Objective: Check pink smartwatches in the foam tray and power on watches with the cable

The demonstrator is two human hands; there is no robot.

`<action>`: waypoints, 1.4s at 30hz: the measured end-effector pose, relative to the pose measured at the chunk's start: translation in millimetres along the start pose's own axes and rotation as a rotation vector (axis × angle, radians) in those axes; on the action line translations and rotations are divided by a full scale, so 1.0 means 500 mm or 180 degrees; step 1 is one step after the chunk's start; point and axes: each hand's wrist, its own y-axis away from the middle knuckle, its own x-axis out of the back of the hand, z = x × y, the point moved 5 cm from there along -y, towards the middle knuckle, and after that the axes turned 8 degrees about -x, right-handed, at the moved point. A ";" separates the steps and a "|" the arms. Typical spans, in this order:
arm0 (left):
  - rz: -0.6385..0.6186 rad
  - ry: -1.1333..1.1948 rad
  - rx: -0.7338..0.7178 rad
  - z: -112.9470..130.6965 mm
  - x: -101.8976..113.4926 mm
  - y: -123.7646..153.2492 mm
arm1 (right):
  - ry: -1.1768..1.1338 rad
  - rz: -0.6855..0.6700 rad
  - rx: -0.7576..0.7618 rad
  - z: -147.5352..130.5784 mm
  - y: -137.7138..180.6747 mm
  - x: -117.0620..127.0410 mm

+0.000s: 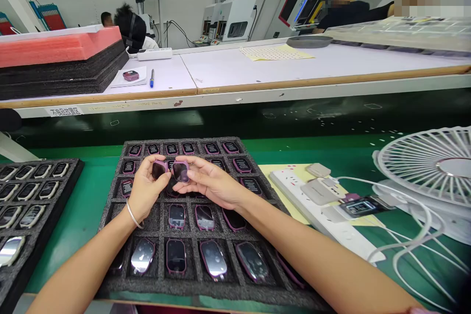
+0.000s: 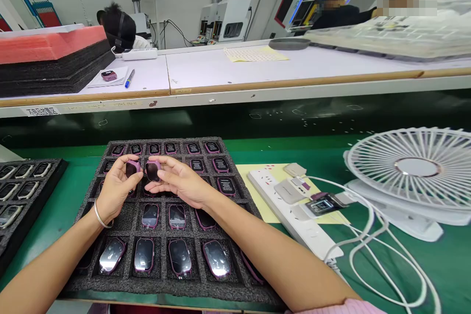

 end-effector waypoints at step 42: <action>0.0111 -0.0482 -0.0297 0.008 -0.006 0.017 | -0.0238 -0.0273 -0.0107 0.005 0.003 -0.009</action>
